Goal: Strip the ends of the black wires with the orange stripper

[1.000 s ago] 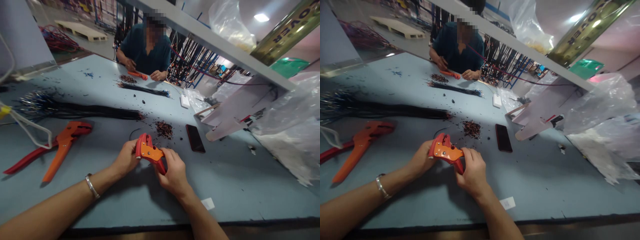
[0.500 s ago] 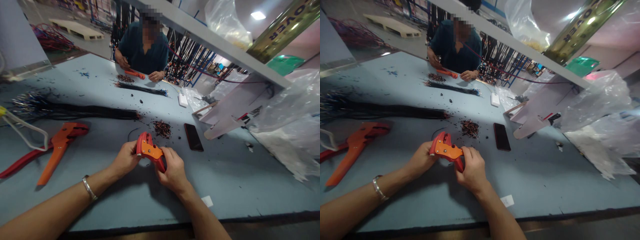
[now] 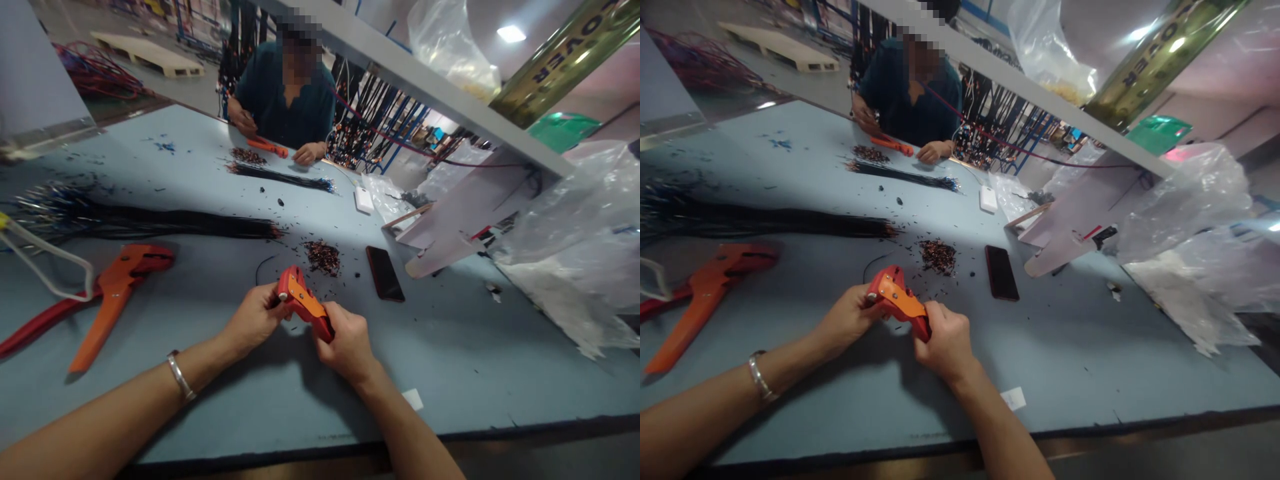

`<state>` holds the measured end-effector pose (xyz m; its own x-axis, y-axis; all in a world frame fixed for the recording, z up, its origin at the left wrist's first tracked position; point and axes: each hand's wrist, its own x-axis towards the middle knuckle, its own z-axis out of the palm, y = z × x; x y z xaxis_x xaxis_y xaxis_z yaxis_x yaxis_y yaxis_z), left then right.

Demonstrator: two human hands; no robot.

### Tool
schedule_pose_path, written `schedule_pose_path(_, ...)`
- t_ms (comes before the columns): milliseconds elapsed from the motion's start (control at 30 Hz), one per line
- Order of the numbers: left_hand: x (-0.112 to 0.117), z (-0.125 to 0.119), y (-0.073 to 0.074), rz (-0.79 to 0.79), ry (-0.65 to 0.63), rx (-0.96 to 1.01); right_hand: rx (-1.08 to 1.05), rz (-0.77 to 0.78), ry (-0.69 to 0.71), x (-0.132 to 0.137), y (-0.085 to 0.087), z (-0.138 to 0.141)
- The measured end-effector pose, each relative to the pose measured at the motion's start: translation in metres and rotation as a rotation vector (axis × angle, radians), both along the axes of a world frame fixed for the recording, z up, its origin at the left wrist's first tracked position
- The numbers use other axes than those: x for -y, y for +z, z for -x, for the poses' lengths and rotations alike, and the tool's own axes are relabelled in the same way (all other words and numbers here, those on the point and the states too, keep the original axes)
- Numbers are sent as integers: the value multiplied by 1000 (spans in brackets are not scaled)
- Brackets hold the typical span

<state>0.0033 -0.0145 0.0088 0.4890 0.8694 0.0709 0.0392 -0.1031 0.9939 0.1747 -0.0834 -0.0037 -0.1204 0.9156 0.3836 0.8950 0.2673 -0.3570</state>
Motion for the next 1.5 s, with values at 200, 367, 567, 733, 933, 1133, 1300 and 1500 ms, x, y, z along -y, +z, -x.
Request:
schedule_pose_path(200,0,-1,0,31,1,-49,7,-8,-7,0,-1,-1)
schedule_pose_path(367,-1,-1,0,79,-13,-21,64,-35,-12,-1,-3,-3)
schedule_pose_path(567,-3,0,-2,125,-96,67,77,-84,-38,-2,-7,-8)
schedule_pose_path(733,-9,9,-2,-250,5,-216,-238,21,-66,-4,1,-5)
schedule_pose_path(933,-17,15,-7,-777,-45,-571,-1068,509,235,2,13,-5)
schedule_pose_path(1133,-14,15,2,-781,-14,-441,-1530,801,389,9,7,-2)
schedule_pose_path(1300,-14,20,12,-758,-20,-356,-1550,803,420,8,4,-1)
schedule_pose_path(1500,-16,22,18,-743,114,-329,-1690,861,486,10,3,3)
